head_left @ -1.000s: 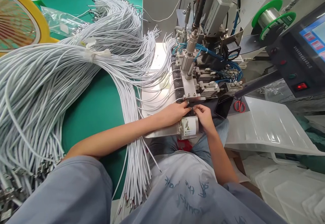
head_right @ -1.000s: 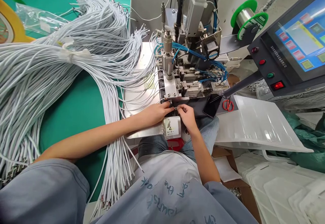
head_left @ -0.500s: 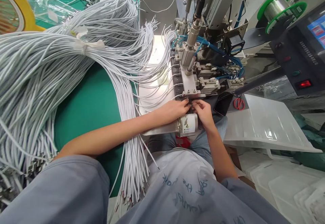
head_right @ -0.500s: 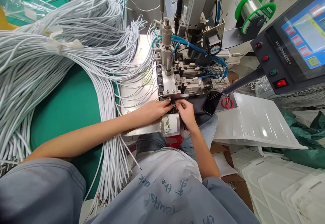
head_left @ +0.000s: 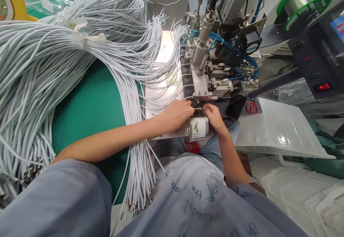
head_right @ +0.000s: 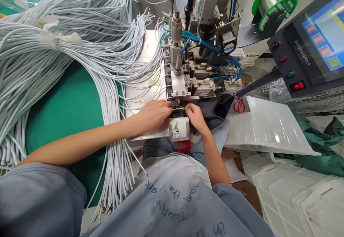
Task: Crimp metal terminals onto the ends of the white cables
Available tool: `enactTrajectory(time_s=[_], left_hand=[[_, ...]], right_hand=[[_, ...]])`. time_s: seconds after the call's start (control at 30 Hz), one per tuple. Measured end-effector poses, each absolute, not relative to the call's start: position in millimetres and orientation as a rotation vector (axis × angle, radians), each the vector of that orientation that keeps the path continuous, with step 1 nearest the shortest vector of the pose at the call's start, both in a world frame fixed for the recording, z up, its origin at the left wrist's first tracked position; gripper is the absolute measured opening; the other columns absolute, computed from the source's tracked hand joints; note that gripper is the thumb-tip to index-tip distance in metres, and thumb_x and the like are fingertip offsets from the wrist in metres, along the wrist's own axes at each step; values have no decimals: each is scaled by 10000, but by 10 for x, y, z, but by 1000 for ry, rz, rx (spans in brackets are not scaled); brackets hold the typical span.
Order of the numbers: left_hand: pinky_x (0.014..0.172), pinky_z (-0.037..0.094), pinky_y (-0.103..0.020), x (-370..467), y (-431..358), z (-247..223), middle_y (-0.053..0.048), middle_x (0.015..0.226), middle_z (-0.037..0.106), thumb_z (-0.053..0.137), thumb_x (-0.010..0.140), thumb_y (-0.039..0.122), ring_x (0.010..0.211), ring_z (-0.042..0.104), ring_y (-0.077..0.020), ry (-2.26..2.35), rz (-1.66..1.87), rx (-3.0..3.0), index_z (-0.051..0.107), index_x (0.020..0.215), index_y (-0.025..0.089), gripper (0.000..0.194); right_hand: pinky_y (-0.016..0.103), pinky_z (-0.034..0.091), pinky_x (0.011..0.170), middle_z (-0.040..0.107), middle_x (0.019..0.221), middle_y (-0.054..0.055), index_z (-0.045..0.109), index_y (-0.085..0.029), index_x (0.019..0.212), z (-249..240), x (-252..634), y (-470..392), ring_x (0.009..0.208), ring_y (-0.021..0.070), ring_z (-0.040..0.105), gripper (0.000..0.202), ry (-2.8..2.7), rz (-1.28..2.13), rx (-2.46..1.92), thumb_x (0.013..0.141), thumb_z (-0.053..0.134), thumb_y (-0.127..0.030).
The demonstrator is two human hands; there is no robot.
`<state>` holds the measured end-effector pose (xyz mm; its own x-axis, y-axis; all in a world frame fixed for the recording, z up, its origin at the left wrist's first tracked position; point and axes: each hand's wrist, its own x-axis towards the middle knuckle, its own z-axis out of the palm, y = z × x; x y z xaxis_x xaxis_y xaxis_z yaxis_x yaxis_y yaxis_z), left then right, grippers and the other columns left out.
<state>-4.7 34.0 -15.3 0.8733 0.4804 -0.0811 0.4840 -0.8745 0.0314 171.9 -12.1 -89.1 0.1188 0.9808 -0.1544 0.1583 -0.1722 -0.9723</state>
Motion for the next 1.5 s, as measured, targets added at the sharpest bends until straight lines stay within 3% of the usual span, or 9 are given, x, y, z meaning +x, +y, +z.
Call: enactTrajectory(time_s=[0.27, 0.33, 0.5, 0.6, 0.8, 0.93, 1.07, 1.23, 1.5], left_hand=[[484, 231, -285, -61, 362, -117, -104, 832, 622, 425, 828, 45, 660, 601, -194, 1009, -138, 2941, 632, 866, 117, 222], [497, 241, -286, -52, 362, -133, -124, 831, 632, 400, 830, 31, 702, 613, -213, 1094, -119, 2929, 617, 951, 100, 258], [521, 250, -291, -57, 379, -194, -137, 839, 642, 413, 813, 22, 747, 612, -216, 1075, -120, 2936, 606, 990, 84, 269], [522, 251, -294, -59, 353, -147, -138, 833, 643, 398, 789, -9, 745, 605, -212, 1098, -124, 2946, 624, 916, 80, 275], [605, 361, -306, 5, 121, 13, -118, 866, 627, 382, 890, 128, 799, 585, -211, 720, 182, 2933, 638, 899, 104, 257], [766, 411, -308, 38, -25, -1, -128, 931, 626, 320, 957, 248, 894, 564, -210, 394, 333, 2837, 620, 980, 89, 340], [700, 417, -281, -4, -5, -40, -123, 931, 615, 324, 963, 278, 819, 580, -183, 473, 318, 2694, 577, 1048, 73, 336], [590, 382, -234, -42, 138, -110, -58, 792, 577, 378, 944, 250, 671, 551, -128, 521, 419, 2581, 629, 901, 116, 288], [564, 378, -190, -53, 234, -33, -27, 700, 571, 448, 892, 167, 628, 531, -94, 394, 718, 2376, 656, 828, 131, 220]], right_hand=[[234, 331, 522, 444, 585, -39, 496, -190, 668, -539, 1437, -675, 532, 98, 409, 223, -1074, 357, -1612, 860, 444, -292], [237, 367, 548, 509, 591, -26, 537, -191, 668, -438, 1176, -924, 548, 107, 468, 224, -1187, 448, -1535, 860, 466, -281], [248, 437, 612, 665, 739, 30, 650, -182, 913, -578, 493, -1172, 649, 144, 588, 181, -1616, 1452, -1390, 822, 530, -283], [254, 427, 645, 668, 754, 35, 643, -172, 869, -718, 316, -1146, 699, 152, 596, 191, -1753, 1642, -1314, 846, 479, -267], [271, 400, 644, 677, 764, 54, 638, -168, 834, -515, 716, -1054, 700, 173, 583, 269, -1775, 1257, -1526, 892, 397, -272], [266, 401, 581, 656, 681, 48, 647, -131, 760, -372, 1127, -928, 643, 174, 564, 170, -1645, 1038, -1630, 785, 495, -204], [230, 338, 449, 515, 481, -29, 598, -144, 584, -324, 1435, -802, 455, 97, 435, 200, -1445, 1001, -1651, 744, 584, -264], [259, 480, 511, 618, 596, -14, 650, -175, 706, -330, 1531, -705, 518, 123, 561, 171, -1008, 853, -1462, 627, 729, -305], [269, 499, 571, 626, 689, 2, 659, -192, 807, -305, 1402, -642, 584, 113, 571, 193, -900, 983, -1216, 739, 660, -372]])
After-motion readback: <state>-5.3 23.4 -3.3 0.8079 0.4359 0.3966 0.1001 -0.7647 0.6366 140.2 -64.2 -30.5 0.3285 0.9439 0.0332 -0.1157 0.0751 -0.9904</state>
